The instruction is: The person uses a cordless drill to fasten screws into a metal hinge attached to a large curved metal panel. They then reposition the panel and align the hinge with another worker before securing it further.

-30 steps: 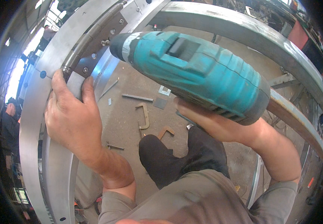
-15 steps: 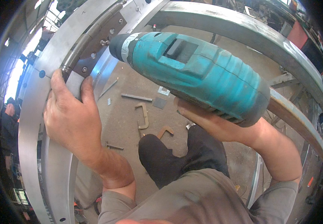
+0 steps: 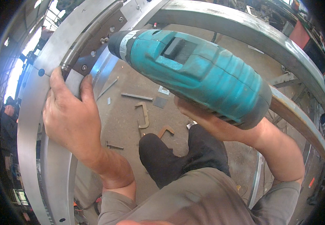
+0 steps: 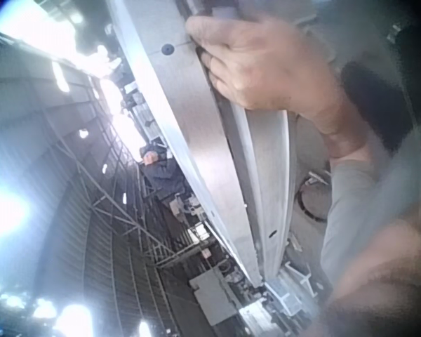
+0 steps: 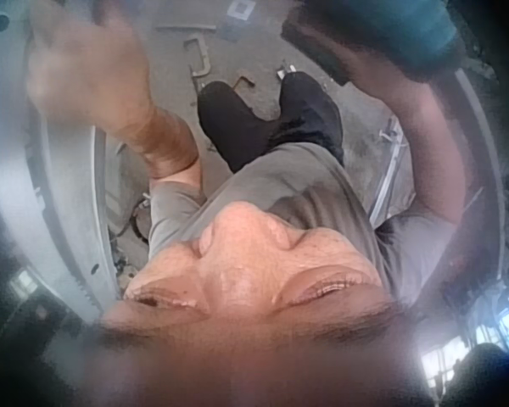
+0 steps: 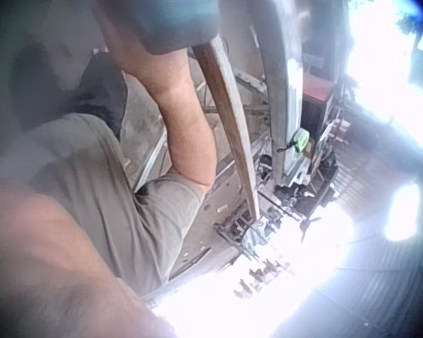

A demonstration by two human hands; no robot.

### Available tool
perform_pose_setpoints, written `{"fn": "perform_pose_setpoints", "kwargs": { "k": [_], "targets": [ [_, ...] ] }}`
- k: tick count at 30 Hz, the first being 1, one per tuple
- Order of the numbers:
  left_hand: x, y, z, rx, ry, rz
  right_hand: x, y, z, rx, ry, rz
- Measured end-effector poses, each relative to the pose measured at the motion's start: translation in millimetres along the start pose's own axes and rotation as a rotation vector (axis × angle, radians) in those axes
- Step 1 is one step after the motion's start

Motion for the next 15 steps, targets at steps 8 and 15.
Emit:
{"fn": "perform_pose_setpoints", "kwargs": {
  "k": [8, 15],
  "targets": [
    [-1.2, -5.0, -4.0, -0.008, 0.007, -0.068, 0.7, 6.2, 0.2, -0.002, -0.019, 0.063],
    [-0.2, -5.6, -3.3, 0.000, 0.004, -0.064, -0.2, 1.0, -0.9, -0.063, -0.016, -0.012]
  ]
}}
Point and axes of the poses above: each hand's wrist, its own x-axis towards the middle knuckle, its own y-axis out of the back of the hand, z = x × y, the point moved 8 cm from there along x, towards the middle knuckle, and after that the axes turned 2 degrees about y, right-handed, at the moved point
